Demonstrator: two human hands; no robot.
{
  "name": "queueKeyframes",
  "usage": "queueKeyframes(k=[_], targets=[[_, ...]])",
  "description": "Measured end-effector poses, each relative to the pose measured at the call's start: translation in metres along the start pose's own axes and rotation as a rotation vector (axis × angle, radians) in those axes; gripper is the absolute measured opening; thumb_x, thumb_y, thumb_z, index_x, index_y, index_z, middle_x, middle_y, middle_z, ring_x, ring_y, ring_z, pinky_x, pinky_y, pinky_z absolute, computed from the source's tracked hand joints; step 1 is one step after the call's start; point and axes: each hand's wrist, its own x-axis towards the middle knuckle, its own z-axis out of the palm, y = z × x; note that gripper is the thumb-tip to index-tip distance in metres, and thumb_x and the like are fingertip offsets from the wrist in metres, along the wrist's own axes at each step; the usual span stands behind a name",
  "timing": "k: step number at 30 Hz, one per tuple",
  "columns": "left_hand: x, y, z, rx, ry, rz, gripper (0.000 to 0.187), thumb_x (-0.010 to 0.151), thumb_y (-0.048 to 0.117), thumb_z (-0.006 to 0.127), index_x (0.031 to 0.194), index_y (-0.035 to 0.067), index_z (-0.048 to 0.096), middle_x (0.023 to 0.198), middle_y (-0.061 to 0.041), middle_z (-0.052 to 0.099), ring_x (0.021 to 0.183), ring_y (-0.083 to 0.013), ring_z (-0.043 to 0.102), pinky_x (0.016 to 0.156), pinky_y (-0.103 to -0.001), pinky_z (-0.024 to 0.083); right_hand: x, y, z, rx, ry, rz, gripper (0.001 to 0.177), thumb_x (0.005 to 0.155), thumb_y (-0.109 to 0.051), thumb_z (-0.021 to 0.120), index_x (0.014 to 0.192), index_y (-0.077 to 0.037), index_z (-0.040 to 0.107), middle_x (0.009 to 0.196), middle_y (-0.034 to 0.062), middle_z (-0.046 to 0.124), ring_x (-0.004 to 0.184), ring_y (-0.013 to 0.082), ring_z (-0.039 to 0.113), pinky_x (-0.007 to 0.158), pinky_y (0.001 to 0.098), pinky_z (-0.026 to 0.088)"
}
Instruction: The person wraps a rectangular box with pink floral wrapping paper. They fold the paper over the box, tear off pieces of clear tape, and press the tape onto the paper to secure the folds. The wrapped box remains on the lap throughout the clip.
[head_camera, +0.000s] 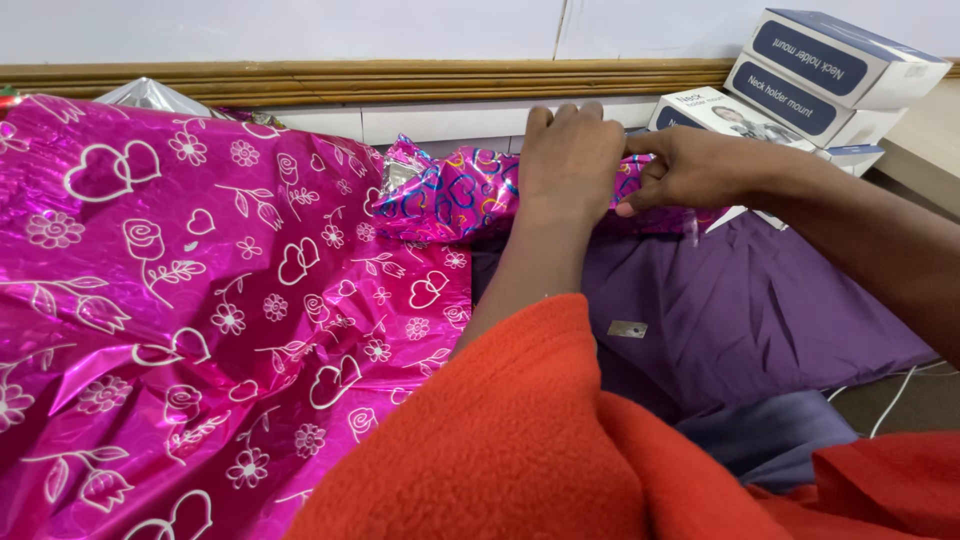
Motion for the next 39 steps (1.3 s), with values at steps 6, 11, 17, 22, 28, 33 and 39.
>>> queueKeyframes(k=[6,11,17,22,28,33,39], targets=[[-0.017,-0.001,-0.001,-0.093,-0.012,-0.077,0.041,0.082,0.039,0.079,0.115,0.016,0.068,0.114,-0.003,0.068,0.115,-0.0196,0.064,0.103,-0.046,0.039,0.006,0.000,-0.006,-0.057,-0.018,-0.028,0.074,0.076,-0.034,0.087,0.141,-0.013,0.059,0.058,0.0042,0.059,0.057,0.0168,0.051,0.061,0.0331,0.042],[-0.018,-0.009,-0.009,-0.109,-0.222,-0.051,0.049,0.083,0.048,0.079,0.119,0.018,0.065,0.124,-0.002,0.065,0.121,-0.0207,0.063,0.107,-0.049,0.037,0.012,0.008,-0.004,-0.049,-0.016,-0.022,0.074,0.078,-0.034,0.086,0.142,-0.012,0.058,0.059,0.0051,0.055,0.059,0.0180,0.049,0.061,0.0341,0.039],[-0.023,-0.018,-0.007,-0.149,-0.204,-0.006,0.053,0.076,0.033,0.082,0.121,0.017,0.060,0.124,-0.002,0.063,0.123,-0.0218,0.059,0.102,-0.052,0.038,0.020,0.013,-0.002,-0.066,-0.026,-0.029,0.078,0.077,-0.038,0.086,0.145,-0.015,0.056,0.060,0.0057,0.057,0.059,0.0183,0.050,0.060,0.0353,0.039],[-0.019,-0.020,0.005,-0.169,-0.224,-0.060,0.044,0.081,0.009,0.070,0.122,0.019,0.058,0.119,-0.003,0.069,0.120,-0.0229,0.062,0.103,-0.052,0.037,0.012,0.017,-0.002,-0.078,-0.012,0.003,0.079,0.083,-0.041,0.082,0.153,-0.021,0.054,0.074,0.0104,0.070,0.070,0.0221,0.065,0.070,0.0353,0.049],[-0.029,-0.015,0.029,-0.162,-0.087,-0.073,0.039,0.079,0.009,0.070,0.115,0.021,0.061,0.109,-0.002,0.072,0.116,-0.0223,0.064,0.102,-0.047,0.037,-0.014,0.049,-0.024,0.072,0.120,-0.295,0.057,0.091,-0.045,0.071,0.132,-0.006,0.066,0.106,0.0101,0.074,0.102,0.0212,0.070,0.091,0.0402,0.054],[-0.032,-0.015,0.042,-0.158,0.065,-0.043,0.033,0.079,0.010,0.070,0.109,0.021,0.064,0.108,-0.004,0.071,0.112,-0.0233,0.064,0.099,-0.047,0.038,-0.017,0.080,-0.007,0.022,0.252,-0.215,0.046,0.101,-0.038,0.071,0.124,0.001,0.069,0.105,0.0170,0.071,0.102,0.0263,0.069,0.094,0.0445,0.054],[-0.031,-0.012,0.035,-0.141,-0.046,-0.090,0.040,0.077,0.008,0.071,0.114,0.021,0.064,0.108,-0.003,0.071,0.113,-0.0219,0.063,0.102,-0.045,0.037,-0.007,0.073,-0.015,0.208,0.173,-0.410,0.033,0.100,-0.034,0.064,0.119,-0.008,0.068,0.110,0.0044,0.071,0.103,0.0154,0.067,0.095,0.0352,0.052]])
